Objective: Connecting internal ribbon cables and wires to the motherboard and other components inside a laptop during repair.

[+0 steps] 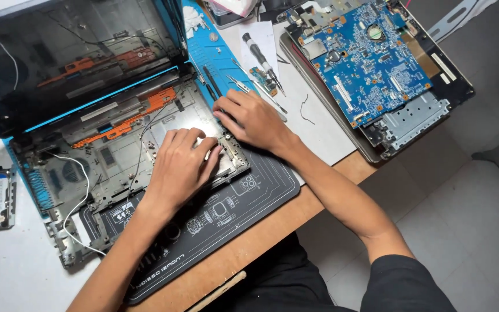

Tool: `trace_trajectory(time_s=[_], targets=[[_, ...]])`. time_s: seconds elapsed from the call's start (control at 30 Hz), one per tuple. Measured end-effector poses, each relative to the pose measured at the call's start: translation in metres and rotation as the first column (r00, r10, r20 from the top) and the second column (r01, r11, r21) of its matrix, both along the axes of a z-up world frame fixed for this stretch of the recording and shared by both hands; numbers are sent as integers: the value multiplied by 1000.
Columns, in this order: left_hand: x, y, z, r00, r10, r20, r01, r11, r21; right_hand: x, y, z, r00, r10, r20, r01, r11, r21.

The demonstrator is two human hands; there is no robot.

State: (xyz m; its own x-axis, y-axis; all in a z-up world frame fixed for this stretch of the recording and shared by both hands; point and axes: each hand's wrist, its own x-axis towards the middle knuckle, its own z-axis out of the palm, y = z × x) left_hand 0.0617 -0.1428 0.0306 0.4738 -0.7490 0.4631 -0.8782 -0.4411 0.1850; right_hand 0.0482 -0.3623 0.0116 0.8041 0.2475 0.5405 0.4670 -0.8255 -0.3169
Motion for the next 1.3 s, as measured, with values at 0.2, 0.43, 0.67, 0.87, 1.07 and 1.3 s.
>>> trace_trajectory(time_s=[0.2, 0.43, 0.67, 0.87, 1.07, 1.3], targets=[[18, 22, -5, 986, 161, 44, -160, 987, -22, 4, -1, -8, 999, 45, 0, -45, 999, -21], [60, 53, -25, 938, 347, -6, -346, 936, -67, 11, -6, -28, 1000, -28, -13, 27, 999, -18], [64, 45, -40, 932, 346, -110, -349, 937, -2, 9, -6, -22, 997, -54, -54, 56, 998, 23], [74, 29, -44, 959, 258, -116, -261, 965, -9, 21, -2, 4, 997, -48, -59, 47, 999, -29], [89, 1, -4, 922, 180, -342, -235, 964, -128, 56, 8, 18, 989, 54, -134, -67, 994, -91], [97, -7, -1, 917, 226, -328, -284, 949, -141, 64, 15, 1, 995, 60, -74, -62, 998, -20]])
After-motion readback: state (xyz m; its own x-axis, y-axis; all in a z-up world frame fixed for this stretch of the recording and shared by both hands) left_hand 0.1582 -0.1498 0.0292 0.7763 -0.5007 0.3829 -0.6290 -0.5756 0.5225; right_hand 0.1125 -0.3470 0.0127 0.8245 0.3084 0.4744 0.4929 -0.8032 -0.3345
